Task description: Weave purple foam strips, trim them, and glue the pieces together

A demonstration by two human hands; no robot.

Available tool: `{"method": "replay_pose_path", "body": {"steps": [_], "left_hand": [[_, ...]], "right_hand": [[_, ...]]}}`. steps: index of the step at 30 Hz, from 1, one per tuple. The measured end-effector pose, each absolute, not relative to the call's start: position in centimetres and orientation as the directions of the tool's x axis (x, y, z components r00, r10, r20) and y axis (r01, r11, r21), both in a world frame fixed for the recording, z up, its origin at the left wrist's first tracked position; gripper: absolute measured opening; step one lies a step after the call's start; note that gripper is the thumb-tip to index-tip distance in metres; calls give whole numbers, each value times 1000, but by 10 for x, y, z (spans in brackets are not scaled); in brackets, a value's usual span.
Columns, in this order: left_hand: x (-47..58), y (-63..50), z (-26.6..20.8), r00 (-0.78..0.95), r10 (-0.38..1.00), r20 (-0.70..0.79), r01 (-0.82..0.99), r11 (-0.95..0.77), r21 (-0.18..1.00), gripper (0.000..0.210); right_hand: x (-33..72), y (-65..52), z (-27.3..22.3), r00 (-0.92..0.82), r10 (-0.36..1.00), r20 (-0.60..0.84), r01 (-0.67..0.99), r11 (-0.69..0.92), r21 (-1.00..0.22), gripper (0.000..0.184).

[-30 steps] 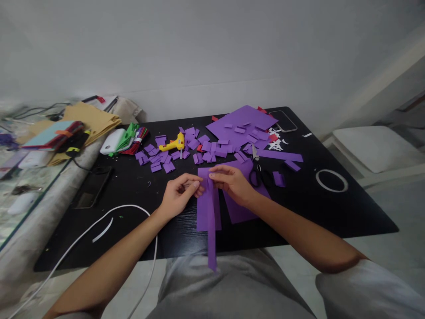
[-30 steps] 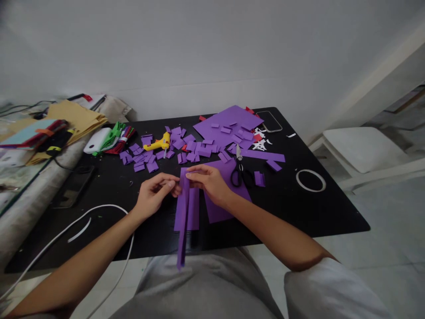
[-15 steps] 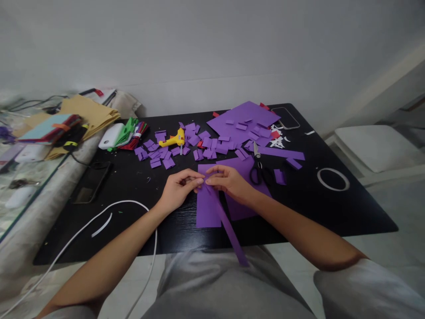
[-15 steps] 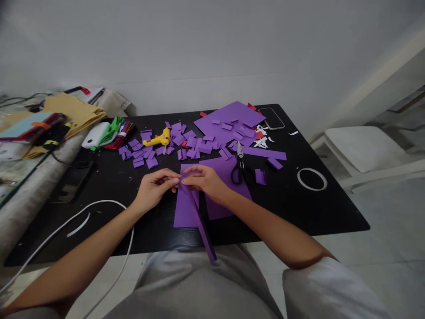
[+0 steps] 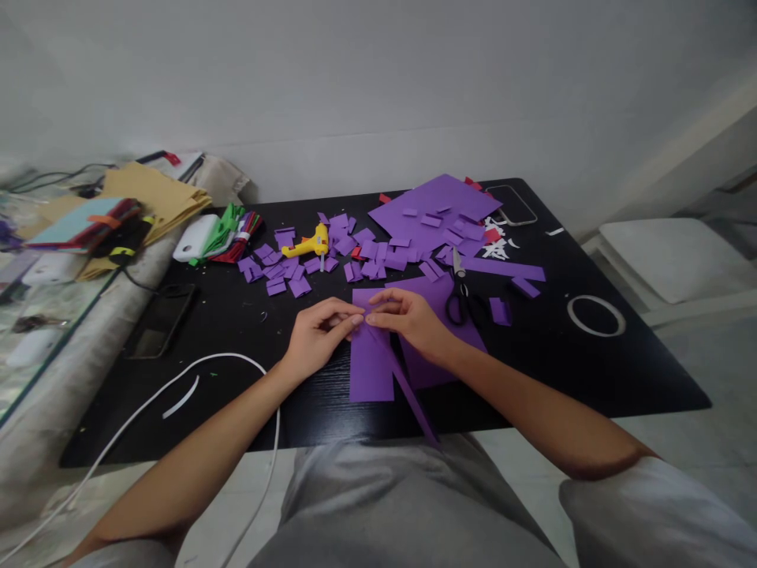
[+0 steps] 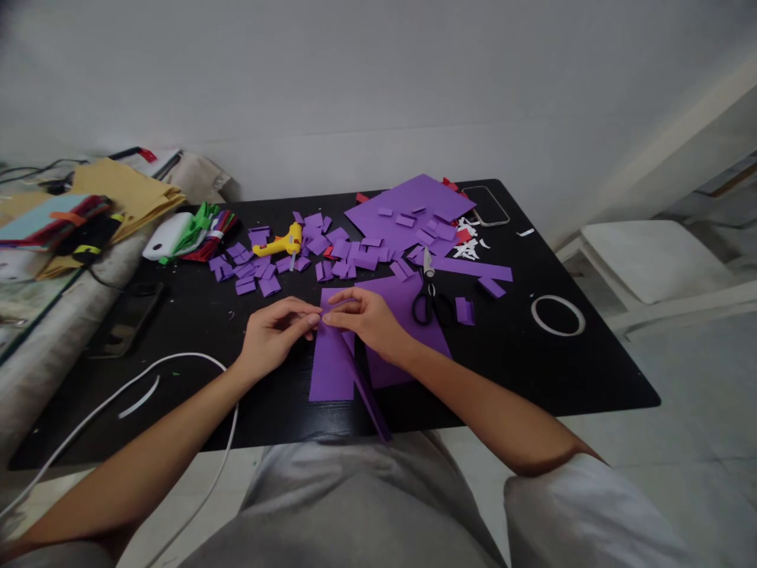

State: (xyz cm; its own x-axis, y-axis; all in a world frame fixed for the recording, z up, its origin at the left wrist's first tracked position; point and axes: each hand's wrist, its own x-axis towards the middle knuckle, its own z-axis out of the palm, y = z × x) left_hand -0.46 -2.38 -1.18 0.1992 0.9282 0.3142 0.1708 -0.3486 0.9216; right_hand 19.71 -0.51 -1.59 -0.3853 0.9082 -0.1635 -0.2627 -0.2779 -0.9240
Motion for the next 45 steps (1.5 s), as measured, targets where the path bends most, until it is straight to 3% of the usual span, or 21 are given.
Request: {"method": "replay_pose_path", "body": {"steps": [14,26,34,38,41,45], "left_hand": [[-6,-21,-11,212,910,357,223,-400,889,11],[-7,-19,-9,262,963,70,193,-123,973,31],[-6,-19,-11,289,952,103,287,-189,939,27],[-7,-19,-10,277,951,140,282,-220,934,29],[-7,-19,-11,261,956,137,279,-210,937,31],[-7,-20,-10,265,956,127,262,-198,945,33]], "right_hand": [[196,-5,-17,-362,921,-146,-245,-245,-938,33],[194,-7,-17,-324,934,-148,-178,-214,-961,32],[194,-8,-15,-342,926,-159,-147,-220,-964,28],[192,-9,-13,-422,872,-246,-201,-355,-913,20],[190,-11,-12,-518,788,-332,-233,-503,-832,26],[190,-12,-11,-519,795,-314,-222,-480,-849,31]]}}
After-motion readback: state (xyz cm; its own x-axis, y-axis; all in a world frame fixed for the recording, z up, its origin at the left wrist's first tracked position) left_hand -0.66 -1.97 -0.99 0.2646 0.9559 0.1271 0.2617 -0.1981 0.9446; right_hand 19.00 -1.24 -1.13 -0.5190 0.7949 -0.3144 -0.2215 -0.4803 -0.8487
